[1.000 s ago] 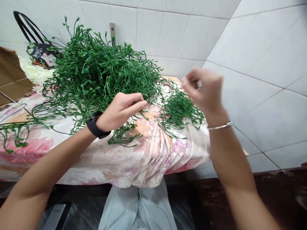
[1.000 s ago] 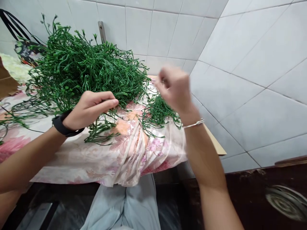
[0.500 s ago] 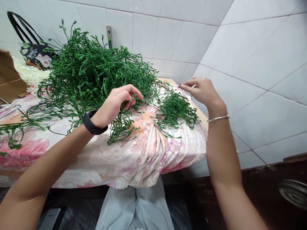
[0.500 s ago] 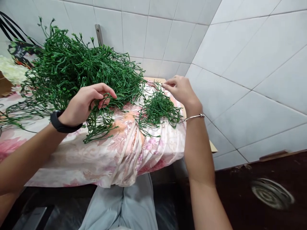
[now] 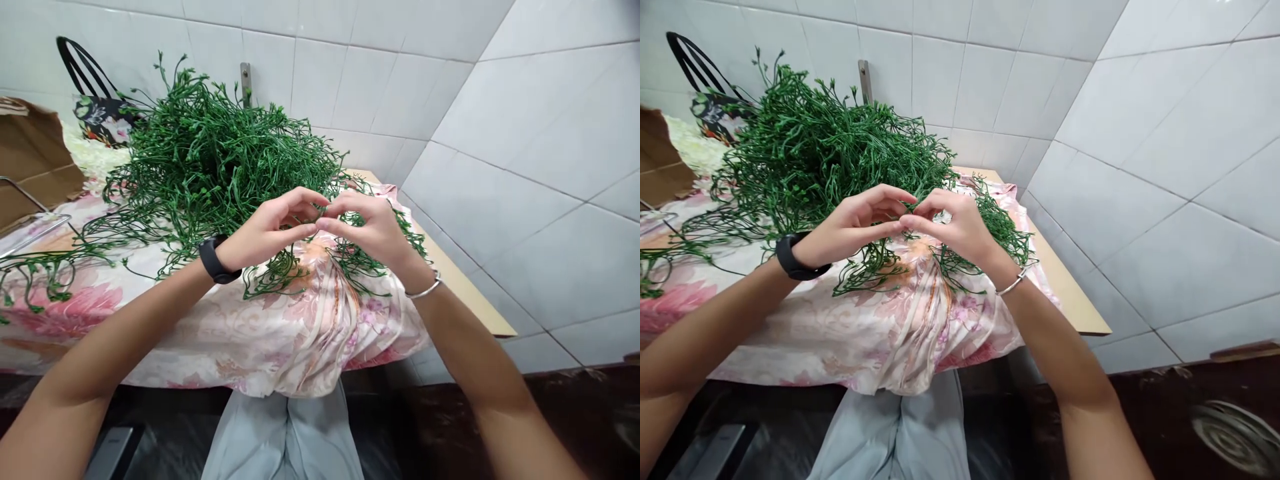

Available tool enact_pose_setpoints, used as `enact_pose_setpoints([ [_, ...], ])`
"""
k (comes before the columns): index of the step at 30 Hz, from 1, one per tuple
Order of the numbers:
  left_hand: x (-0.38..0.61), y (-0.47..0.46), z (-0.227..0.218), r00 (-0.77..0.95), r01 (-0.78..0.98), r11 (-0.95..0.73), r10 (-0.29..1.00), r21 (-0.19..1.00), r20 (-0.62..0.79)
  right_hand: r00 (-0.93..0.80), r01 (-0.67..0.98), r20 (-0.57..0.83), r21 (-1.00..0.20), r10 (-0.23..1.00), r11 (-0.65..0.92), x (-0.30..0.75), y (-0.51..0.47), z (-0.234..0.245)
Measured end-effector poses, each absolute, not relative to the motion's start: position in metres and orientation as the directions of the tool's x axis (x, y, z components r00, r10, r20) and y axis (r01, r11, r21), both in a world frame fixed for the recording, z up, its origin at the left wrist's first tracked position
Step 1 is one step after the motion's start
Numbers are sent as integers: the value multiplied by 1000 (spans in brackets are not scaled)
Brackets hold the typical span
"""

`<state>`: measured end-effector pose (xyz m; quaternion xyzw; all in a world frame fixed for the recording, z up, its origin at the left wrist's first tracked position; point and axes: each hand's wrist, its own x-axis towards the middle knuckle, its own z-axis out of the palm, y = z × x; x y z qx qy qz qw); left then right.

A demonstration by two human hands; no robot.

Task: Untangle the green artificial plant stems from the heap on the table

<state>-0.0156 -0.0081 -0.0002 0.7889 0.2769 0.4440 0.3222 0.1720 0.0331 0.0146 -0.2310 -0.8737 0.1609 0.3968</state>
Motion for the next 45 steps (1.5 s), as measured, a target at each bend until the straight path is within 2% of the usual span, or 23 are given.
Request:
enact_pose_setpoints([
  [6,-16,-7,-2,409,298,-685,721,664,560,-479,197,611,-625,630,756,168,35,8],
  [12,-11,-10,-3,447,440,-771,633,461,632,-525,204,526,-686,669,699,168,34,7],
  [16,-13,-9,-2,393,507,-736,660,449,640,-539,107,501,-756,677,645,169,33,7],
  [19,-15,-7,-1,363,563,-732,636,383,681,-574,40,461,-810,676,585,172,32,10],
  [22,-15,-6,-3,429,583,-751,608,310,668,-631,21,420,-831,653,556,174,29,14],
  [26,-15,-5,-6,499,608,-759,593,232,632,-688,92,381,-799,618,595,176,25,16],
  [29,-17,-4,-6,497,622,-759,574,195,651,-708,209,420,-643,568,737,176,25,17],
  [32,-17,-5,-6,488,645,-739,596,196,638,-721,352,513,-309,466,884,177,25,17],
  [34,-15,-7,-5,478,667,-721,607,188,634,-734,409,557,-94,389,907,178,24,17],
  [36,-12,-9,-5,447,684,-705,609,189,655,-741,444,587,65,326,894,179,23,17],
  [40,-5,-15,-3,373,690,-693,587,209,718,-749,485,623,283,225,828,175,20,15],
  [45,-2,-16,-4,334,677,-705,548,210,767,-756,508,638,428,149,748,167,24,14],
])
